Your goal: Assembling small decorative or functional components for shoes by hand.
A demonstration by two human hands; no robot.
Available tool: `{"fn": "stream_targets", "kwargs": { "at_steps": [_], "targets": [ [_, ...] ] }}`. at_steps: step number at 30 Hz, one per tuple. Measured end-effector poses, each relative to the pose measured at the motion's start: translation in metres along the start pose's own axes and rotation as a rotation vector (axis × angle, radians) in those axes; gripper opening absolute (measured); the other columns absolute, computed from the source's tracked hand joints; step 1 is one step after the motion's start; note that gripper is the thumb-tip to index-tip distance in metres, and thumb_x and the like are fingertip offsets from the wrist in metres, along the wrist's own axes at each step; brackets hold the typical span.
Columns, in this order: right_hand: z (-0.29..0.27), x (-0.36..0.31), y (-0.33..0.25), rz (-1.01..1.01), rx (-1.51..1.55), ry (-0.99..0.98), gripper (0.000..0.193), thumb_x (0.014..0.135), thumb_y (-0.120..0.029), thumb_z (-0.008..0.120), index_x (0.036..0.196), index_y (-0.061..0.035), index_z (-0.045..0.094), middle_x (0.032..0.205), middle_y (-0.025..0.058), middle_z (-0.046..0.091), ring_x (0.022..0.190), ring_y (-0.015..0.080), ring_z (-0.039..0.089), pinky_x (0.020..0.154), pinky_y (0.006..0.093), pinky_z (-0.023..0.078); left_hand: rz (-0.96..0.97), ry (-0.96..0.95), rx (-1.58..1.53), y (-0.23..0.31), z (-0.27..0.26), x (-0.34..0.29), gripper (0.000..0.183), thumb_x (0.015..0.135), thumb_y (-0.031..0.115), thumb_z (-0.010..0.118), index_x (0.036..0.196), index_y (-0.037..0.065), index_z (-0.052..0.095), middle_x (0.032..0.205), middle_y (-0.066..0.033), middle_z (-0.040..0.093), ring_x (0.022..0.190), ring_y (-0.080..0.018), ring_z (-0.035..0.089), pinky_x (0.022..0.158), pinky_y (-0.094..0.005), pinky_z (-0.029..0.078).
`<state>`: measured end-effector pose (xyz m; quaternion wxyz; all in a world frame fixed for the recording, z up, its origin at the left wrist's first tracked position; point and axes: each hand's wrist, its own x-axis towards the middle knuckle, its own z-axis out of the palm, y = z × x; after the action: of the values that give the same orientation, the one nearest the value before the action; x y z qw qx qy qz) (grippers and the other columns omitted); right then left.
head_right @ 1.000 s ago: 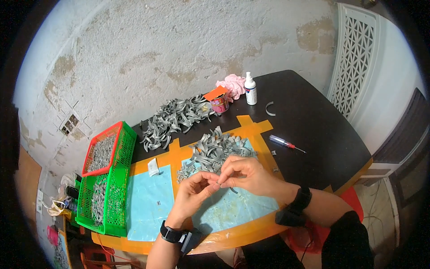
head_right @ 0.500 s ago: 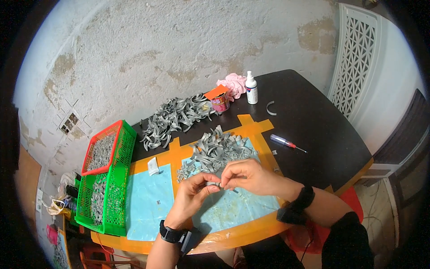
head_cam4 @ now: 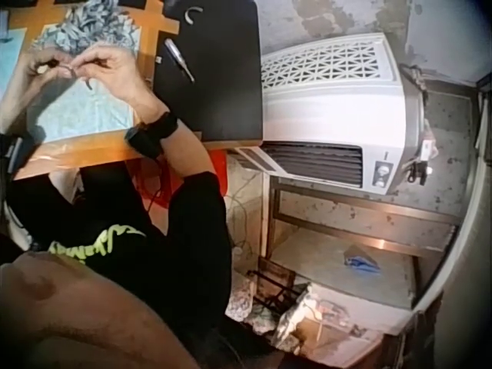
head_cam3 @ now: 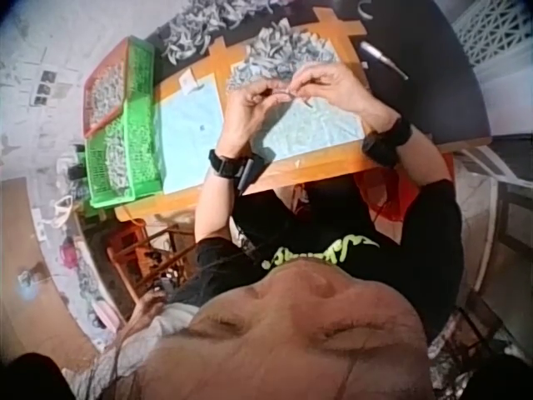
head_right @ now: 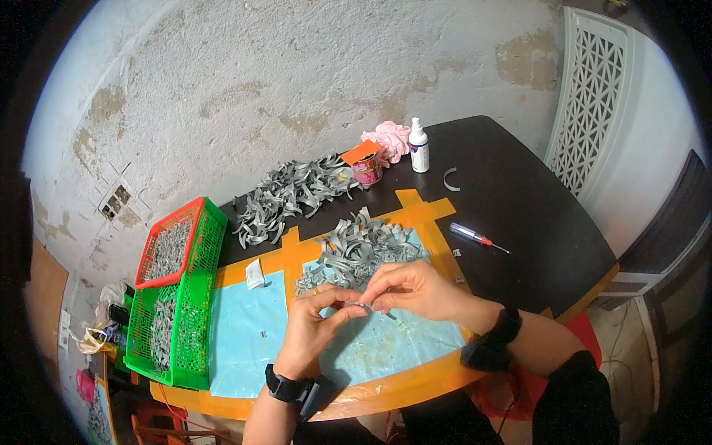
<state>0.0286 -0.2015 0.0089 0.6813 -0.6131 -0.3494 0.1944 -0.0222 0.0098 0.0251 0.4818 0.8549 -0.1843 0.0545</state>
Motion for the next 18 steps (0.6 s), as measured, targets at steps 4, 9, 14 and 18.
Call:
{"fn": "stream_targets", "kwargs": {
  "at_steps": [4, 9, 14, 18],
  "targets": [
    [0.001, 0.0, 0.003, 0.134, 0.248, 0.09, 0.01, 0.085, 0.007, 0.061, 0.093, 0.0033, 0.065, 0.097, 0.0078, 0.059, 0.086, 0.0138, 0.061, 0.075, 0.0265, 0.052, -0.099, 0.005, -0.183, -0.002, 0.008, 0.001, 0.017, 0.076, 0.004, 0.075, 0.09, 0.001, 0.066, 0.081, -0.0019, 0.067, 0.072, -0.0073, 0.061, 0.068, -0.023, 0.05],
    [0.001, 0.0, 0.007, 0.068, 0.158, 0.026, 0.009, 0.086, 0.006, 0.06, 0.095, 0.0046, 0.062, 0.101, 0.0083, 0.056, 0.085, 0.0139, 0.061, 0.075, 0.0272, 0.053, -0.113, 0.038, -0.217, -0.009, 0.01, 0.0, 0.015, 0.077, 0.004, 0.075, 0.088, 0.001, 0.065, 0.079, -0.0024, 0.067, 0.071, -0.0065, 0.061, 0.067, -0.0225, 0.051],
    [-0.002, 0.0, 0.014, -0.075, -0.082, -0.04, 0.007, 0.087, 0.005, 0.059, 0.094, 0.0045, 0.057, 0.102, 0.0079, 0.055, 0.085, 0.0146, 0.06, 0.076, 0.0278, 0.053, -0.107, 0.037, -0.192, -0.011, 0.012, 0.002, 0.016, 0.077, 0.004, 0.075, 0.09, 0.0, 0.065, 0.077, -0.0036, 0.068, 0.071, -0.0066, 0.062, 0.068, -0.0225, 0.052],
    [0.001, -0.001, 0.011, 0.097, 0.115, -0.009, 0.006, 0.089, 0.003, 0.058, 0.095, 0.0039, 0.057, 0.101, 0.0075, 0.054, 0.086, 0.0151, 0.06, 0.076, 0.0278, 0.052, -0.138, 0.014, -0.312, -0.012, 0.013, -0.001, 0.014, 0.078, 0.003, 0.073, 0.091, 0.0, 0.067, 0.08, -0.0038, 0.069, 0.074, -0.0065, 0.063, 0.07, -0.0222, 0.052]
  ]
}}
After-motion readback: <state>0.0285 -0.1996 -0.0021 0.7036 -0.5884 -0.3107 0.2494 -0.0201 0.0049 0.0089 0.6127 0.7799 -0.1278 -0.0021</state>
